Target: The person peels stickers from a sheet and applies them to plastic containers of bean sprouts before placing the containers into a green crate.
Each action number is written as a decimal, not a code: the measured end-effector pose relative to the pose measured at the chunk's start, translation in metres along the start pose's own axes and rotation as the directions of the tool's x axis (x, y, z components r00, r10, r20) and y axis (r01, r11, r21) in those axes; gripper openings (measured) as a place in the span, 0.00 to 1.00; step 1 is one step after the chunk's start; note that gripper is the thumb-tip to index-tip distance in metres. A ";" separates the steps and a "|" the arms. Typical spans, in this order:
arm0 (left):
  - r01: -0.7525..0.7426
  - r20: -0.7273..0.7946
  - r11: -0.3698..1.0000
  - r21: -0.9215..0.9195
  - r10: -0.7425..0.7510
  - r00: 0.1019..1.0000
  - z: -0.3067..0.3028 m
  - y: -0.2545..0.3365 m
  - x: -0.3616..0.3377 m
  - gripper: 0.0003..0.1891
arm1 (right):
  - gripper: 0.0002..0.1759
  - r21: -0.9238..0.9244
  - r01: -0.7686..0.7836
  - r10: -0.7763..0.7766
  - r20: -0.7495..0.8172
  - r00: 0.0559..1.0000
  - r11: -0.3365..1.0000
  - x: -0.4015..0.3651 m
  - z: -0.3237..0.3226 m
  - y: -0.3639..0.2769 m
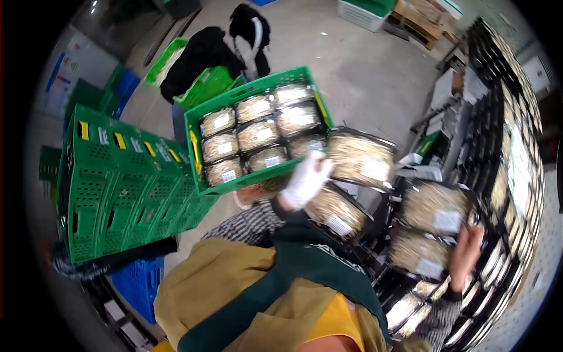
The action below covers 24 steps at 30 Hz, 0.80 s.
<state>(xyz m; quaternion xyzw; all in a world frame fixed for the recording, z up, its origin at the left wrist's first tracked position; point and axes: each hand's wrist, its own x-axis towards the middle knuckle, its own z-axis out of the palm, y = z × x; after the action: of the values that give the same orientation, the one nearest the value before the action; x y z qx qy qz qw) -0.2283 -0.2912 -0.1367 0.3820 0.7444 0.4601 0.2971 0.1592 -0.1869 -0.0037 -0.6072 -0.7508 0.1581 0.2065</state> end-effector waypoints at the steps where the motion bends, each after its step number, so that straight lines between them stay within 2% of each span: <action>1: -0.167 -0.198 0.985 -0.047 0.155 0.968 -0.025 -0.051 0.005 0.11 | 0.07 0.132 0.158 -0.159 -0.002 0.987 0.979 0.028 0.051 -0.028; 2: -0.052 -0.278 0.999 0.015 0.054 0.959 -0.054 -0.088 0.006 0.10 | 0.08 0.211 0.276 -0.283 0.003 0.959 0.938 0.055 0.102 -0.037; 3: 0.069 -0.355 0.995 0.067 -0.041 0.934 -0.082 -0.117 0.006 0.09 | 0.09 0.232 0.191 -0.235 0.181 0.955 0.954 0.074 0.137 -0.072; 4: 0.202 -0.355 0.979 -0.010 -0.192 0.915 -0.108 -0.137 0.007 0.09 | 0.10 0.308 0.179 -0.269 0.282 0.921 0.935 0.093 0.182 -0.092; 5: 0.330 -0.342 0.940 -0.089 -0.340 0.876 -0.128 -0.154 0.006 0.10 | 0.12 0.314 0.254 -0.350 0.305 0.886 0.915 0.110 0.230 -0.105; 6: 0.358 -0.373 0.923 -0.144 -0.385 0.844 -0.139 -0.172 0.006 0.10 | 0.12 0.304 0.276 -0.374 0.336 0.864 0.912 0.122 0.271 -0.124; 7: 0.469 -0.389 0.875 -0.118 -0.476 0.789 -0.150 -0.183 0.010 0.12 | 0.13 0.299 0.286 -0.387 0.373 0.843 0.910 0.134 0.313 -0.134; 8: 0.474 -0.416 0.873 -0.113 -0.475 0.776 -0.152 -0.206 0.013 0.13 | 0.13 0.239 0.354 -0.423 0.397 0.814 0.904 0.141 0.346 -0.147; 9: 0.480 -0.440 0.871 -0.105 -0.473 0.763 -0.151 -0.236 0.017 0.13 | 0.14 0.203 0.312 -0.372 0.510 0.775 0.928 0.148 0.374 -0.156; 10: 0.599 -0.327 0.799 -0.059 -0.582 0.745 -0.157 -0.258 0.024 0.14 | 0.15 0.130 0.357 -0.358 0.610 0.707 0.925 0.155 0.396 -0.162; 11: 0.650 -0.291 0.758 0.045 -0.612 0.735 -0.164 -0.273 0.029 0.15 | 0.16 0.063 0.408 -0.332 0.699 0.633 0.911 0.163 0.411 -0.166; 13: 0.588 -0.068 0.806 -0.064 -0.591 0.804 -0.163 -0.374 0.022 0.15 | 0.19 -0.001 0.434 -0.261 0.797 0.545 0.901 0.180 0.418 -0.176; 14: 0.680 0.090 0.732 -0.040 -0.675 0.732 -0.188 -0.344 0.024 0.15 | 0.20 0.026 0.478 -0.284 0.832 0.477 0.878 0.192 0.420 -0.171; 15: 0.708 0.146 0.691 -0.145 -0.693 0.706 -0.213 -0.304 0.021 0.15 | 0.19 0.007 0.452 -0.254 0.834 0.489 0.892 0.197 0.413 -0.172; 16: 0.685 0.127 0.699 -0.207 -0.675 0.727 -0.233 -0.286 0.020 0.15 | 0.19 0.014 0.419 -0.233 0.847 0.477 0.908 0.199 0.402 -0.181; 17: 0.656 0.105 0.707 -0.264 -0.655 0.748 -0.249 -0.281 0.019 0.15 | 0.19 0.049 0.481 -0.302 0.832 0.465 0.875 0.204 0.400 -0.176; 18: 0.527 -0.032 0.760 -0.380 -0.580 0.814 -0.257 -0.312 0.020 0.15 | 0.18 0.029 0.424 -0.248 0.847 0.470 0.905 0.204 0.395 -0.181; 19: 0.501 -0.106 0.855 -0.134 -0.515 0.851 -0.285 -0.312 0.030 0.13 | 0.18 0.087 0.372 -0.260 0.856 0.446 0.924 0.205 0.397 -0.175; 20: 0.337 -0.174 0.788 -0.516 -0.482 0.859 -0.302 -0.279 0.043 0.11 | 0.18 0.089 0.274 -0.203 0.883 0.424 0.958 0.200 0.398 -0.181; 21: 0.221 -0.299 0.906 -0.361 -0.336 0.893 -0.320 -0.311 0.061 0.11 | 0.18 0.082 0.174 -0.146 0.906 0.397 0.981 0.197 0.397 -0.191; 22: 0.100 -0.430 0.922 -0.375 -0.269 0.862 -0.333 -0.313 0.084 0.11 | 0.18 0.095 0.057 -0.110 0.915 0.387 0.994 0.191 0.405 -0.195; 23: 0.001 -0.542 0.971 -0.239 -0.134 0.830 -0.345 -0.345 0.112 0.11 | 0.19 0.101 -0.064 -0.070 0.925 0.374 0.993 0.184 0.413 -0.200; 24: 0.112 -0.548 0.952 -0.285 -0.258 0.796 -0.361 -0.356 0.141 0.11 | 0.19 0.130 -0.118 -0.074 0.918 0.389 0.985 0.172 0.418 -0.217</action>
<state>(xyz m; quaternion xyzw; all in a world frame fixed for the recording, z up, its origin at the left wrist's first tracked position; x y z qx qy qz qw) -0.6951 -0.4387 -0.3297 0.1103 0.7726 0.6085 0.1438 -0.2645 -0.0593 -0.2390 -0.4078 -0.7147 0.5345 -0.1928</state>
